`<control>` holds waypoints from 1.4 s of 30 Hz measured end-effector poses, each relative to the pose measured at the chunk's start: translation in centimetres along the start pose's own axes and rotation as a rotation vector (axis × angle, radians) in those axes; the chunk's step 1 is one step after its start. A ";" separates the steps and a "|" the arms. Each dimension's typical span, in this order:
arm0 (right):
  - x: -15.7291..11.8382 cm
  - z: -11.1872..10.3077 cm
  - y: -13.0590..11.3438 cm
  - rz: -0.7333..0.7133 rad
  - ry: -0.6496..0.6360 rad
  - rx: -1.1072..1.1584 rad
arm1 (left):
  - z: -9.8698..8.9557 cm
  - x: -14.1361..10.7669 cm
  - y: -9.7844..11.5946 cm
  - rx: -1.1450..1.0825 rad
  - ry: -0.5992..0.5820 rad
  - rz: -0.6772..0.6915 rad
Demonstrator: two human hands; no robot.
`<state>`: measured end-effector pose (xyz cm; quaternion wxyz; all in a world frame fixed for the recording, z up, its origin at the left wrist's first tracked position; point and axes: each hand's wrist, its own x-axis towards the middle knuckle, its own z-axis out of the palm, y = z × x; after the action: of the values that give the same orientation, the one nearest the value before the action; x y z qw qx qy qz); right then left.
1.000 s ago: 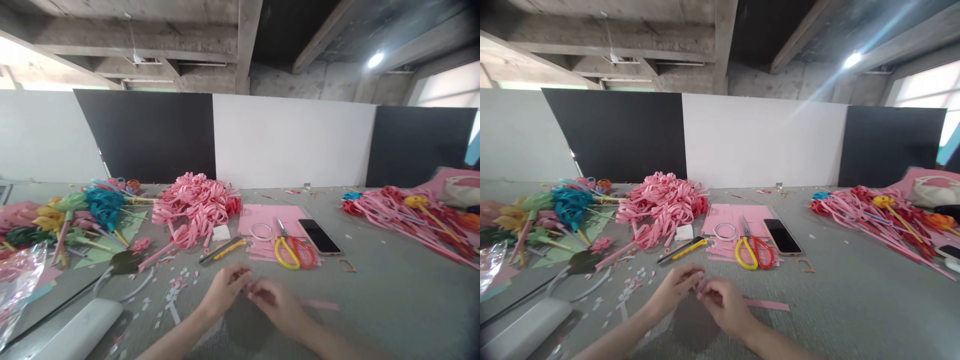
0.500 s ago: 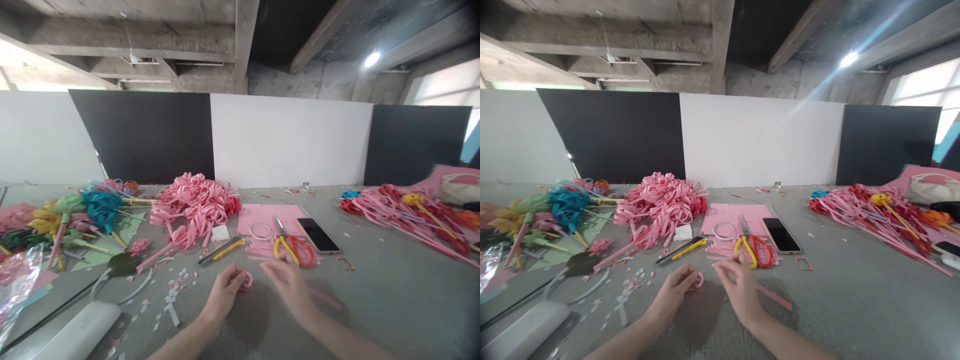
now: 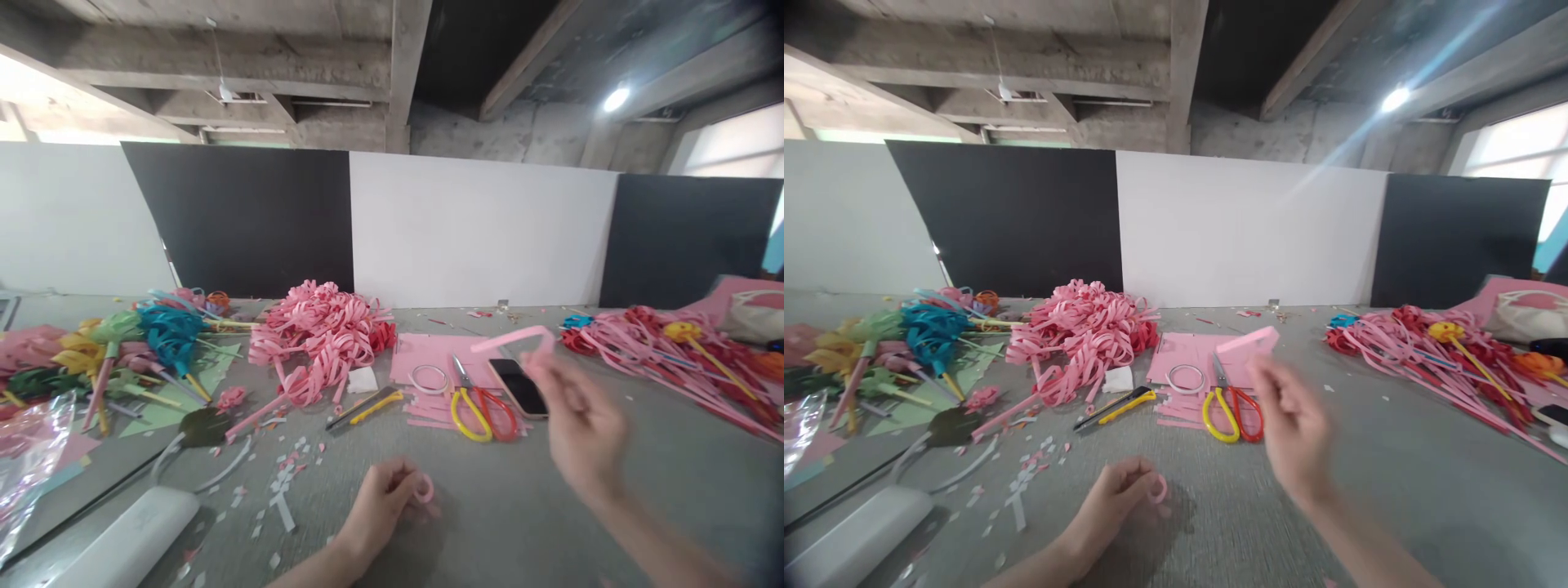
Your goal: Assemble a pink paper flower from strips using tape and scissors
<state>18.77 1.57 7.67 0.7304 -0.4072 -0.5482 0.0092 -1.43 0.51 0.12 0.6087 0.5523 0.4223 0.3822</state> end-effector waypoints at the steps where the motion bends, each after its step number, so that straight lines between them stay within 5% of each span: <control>1: -1.3 0.5 0.0 0.037 -0.158 0.008 | 0.0 0.0 0.0 0.003 0.000 0.003; 3: -4.5 2.0 0.7 0.205 -0.503 0.066 | -0.1 0.0 -0.1 0.003 0.009 0.004; 4: -6.1 2.9 1.2 0.299 -0.578 0.118 | -0.1 0.0 -0.3 0.002 0.017 -0.001; 7: -9.3 4.7 3.0 0.600 -0.544 0.230 | -0.3 0.2 -0.7 0.000 0.045 -0.021; 9: -10.0 5.2 3.7 0.677 -0.521 0.274 | -0.3 0.3 -1.0 -0.007 0.052 -0.020; 23: -9.9 4.9 2.9 0.761 -0.548 0.339 | -0.4 0.7 -1.4 0.010 0.075 0.001; 42: -10.0 4.8 2.9 0.664 -0.605 0.135 | -0.3 0.4 -0.8 -0.005 0.068 -0.004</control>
<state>12.21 1.71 -1.69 0.5199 -0.4915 -0.5748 0.3972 -1.54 0.92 -0.77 0.5963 0.5364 0.4431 0.4005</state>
